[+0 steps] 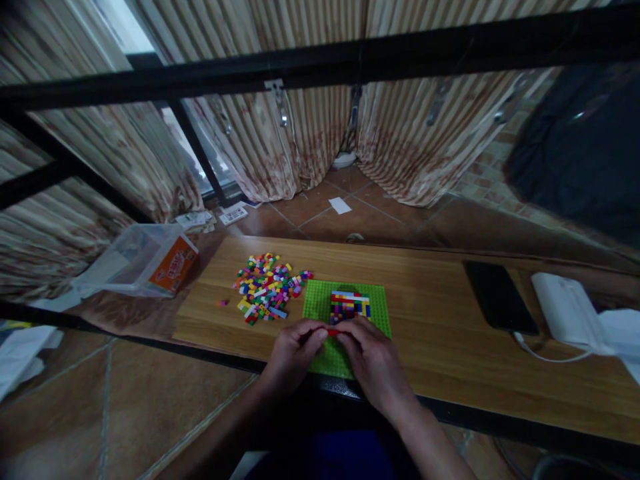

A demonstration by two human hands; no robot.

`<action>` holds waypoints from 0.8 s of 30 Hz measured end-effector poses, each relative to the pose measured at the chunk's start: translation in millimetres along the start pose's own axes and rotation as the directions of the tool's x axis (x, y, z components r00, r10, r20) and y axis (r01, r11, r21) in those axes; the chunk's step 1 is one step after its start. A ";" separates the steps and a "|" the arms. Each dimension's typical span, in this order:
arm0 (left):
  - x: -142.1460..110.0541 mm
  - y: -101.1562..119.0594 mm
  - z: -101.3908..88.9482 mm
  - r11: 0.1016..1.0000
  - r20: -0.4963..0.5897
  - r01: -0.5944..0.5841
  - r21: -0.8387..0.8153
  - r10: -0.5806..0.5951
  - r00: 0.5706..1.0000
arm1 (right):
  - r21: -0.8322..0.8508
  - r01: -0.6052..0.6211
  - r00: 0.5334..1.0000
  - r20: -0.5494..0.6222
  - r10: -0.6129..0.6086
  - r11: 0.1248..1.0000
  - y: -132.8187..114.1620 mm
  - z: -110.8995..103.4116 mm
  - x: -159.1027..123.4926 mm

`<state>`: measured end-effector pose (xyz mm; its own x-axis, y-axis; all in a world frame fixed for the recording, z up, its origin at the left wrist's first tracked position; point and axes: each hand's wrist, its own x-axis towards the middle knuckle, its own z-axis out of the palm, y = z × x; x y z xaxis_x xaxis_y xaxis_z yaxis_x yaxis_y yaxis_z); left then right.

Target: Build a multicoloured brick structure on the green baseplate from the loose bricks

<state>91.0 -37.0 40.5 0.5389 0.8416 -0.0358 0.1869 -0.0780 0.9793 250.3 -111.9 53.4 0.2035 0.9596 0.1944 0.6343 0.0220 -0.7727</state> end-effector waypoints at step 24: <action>44.8 -21.9 16.6 0.984 -0.091 -0.087 0.157 0.102 0.991 | -0.311 -0.155 0.893 -0.449 -0.001 0.938 12.0 35.7 25.9</action>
<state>124.7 -6.4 14.1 0.4785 0.8742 0.0822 0.2660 -0.2335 0.9353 236.5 -76.8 27.5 0.5159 0.7314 0.4461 0.7954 -0.2154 -0.5666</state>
